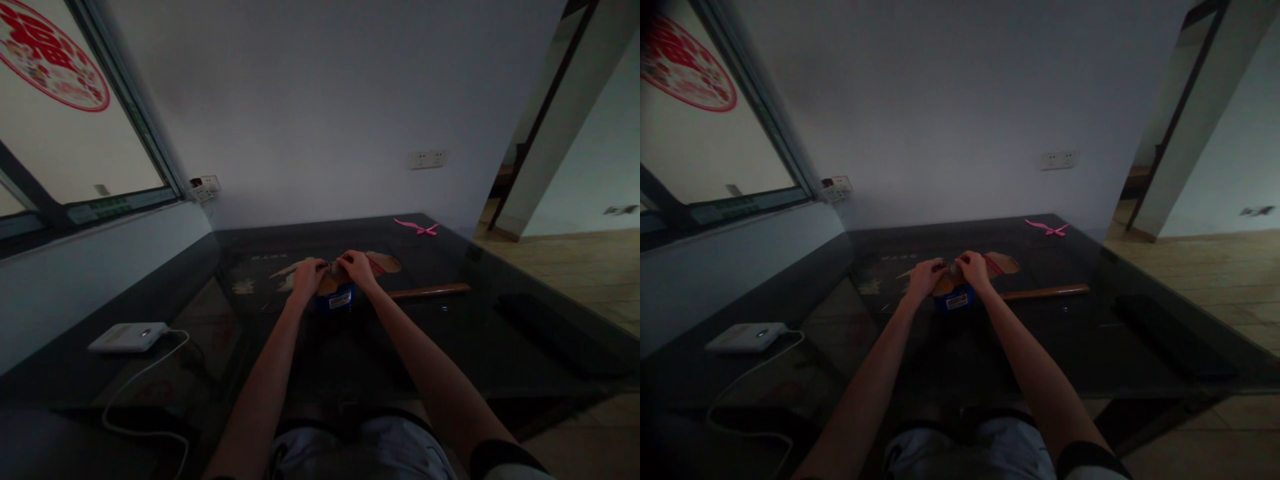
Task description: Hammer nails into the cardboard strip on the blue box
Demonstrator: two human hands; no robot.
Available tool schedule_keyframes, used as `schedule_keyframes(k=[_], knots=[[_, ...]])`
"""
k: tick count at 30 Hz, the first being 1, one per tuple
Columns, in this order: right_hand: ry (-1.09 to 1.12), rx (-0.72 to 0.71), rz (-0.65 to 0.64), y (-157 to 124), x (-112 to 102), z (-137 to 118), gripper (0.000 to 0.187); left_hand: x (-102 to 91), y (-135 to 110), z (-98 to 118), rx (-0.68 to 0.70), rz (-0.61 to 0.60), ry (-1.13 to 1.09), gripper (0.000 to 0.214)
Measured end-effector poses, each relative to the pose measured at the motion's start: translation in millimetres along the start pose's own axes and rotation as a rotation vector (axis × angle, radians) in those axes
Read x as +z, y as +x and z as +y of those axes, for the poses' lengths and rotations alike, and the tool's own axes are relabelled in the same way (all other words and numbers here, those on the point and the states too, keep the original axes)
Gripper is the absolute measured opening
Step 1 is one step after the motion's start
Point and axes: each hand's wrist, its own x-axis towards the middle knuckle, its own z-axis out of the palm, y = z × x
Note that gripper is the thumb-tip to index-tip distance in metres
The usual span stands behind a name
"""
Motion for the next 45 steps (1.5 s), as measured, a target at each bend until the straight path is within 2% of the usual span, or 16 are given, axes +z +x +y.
schedule_keyframes(k=[3, 6, 9, 11, 14, 17, 20, 23, 28, 34, 39, 45], knots=[[-0.020, 0.016, -0.004, 0.9, -0.5, 0.2, 0.011, 0.9, 2.0, -3.1, -0.022, 0.042, -0.159, 0.017], [-0.030, 0.025, -0.006, 1.1, -1.4, -0.9, 0.010, -0.1, 5.9, -8.8, -0.103, 0.107, -0.360, 0.022], [-0.027, 0.026, -0.010, 0.4, -2.0, -1.2, 0.011, -7.7, 4.9, -21.3, -0.153, 0.173, -0.436, 0.025], [-0.019, 0.027, -0.010, -0.1, -1.9, -1.0, 0.011, -18.0, -1.7, -37.1, -0.144, 0.171, -0.388, 0.024], [-0.001, 0.028, -0.008, -0.6, -0.9, -0.9, 0.012, -39.8, -19.8, -74.0, -0.148, 0.125, -0.207, 0.026], [0.015, 0.029, -0.001, -0.8, -0.2, -1.1, 0.012, -61.6, -40.5, -115.2, -0.224, 0.071, 0.014, 0.024], [0.032, 0.029, 0.003, -0.8, -0.4, -0.6, 0.012, -73.4, -55.9, -140.4, -0.299, -0.028, 0.128, 0.022], [0.060, 0.028, -0.006, -0.7, -0.8, 1.2, 0.012, -72.8, -63.8, -143.9, -0.323, -0.131, 0.138, 0.021], [0.132, 0.034, -0.025, 0.2, -0.7, 5.7, 0.014, -62.4, -67.7, -140.9, -0.264, -0.278, 0.092, 0.023], [0.223, 0.036, -0.048, 1.7, -0.3, 8.4, 0.015, -51.9, -71.4, -149.2, -0.294, -0.338, 0.162, 0.021], [0.276, 0.040, -0.055, 1.2, -1.5, 6.8, 0.016, -45.5, -71.2, -150.5, -0.290, -0.331, 0.183, 0.022], [0.325, 0.030, -0.029, -1.3, -8.9, -7.6, 0.020, -46.7, -72.8, -147.8, -0.319, -0.331, 0.170, 0.020]])
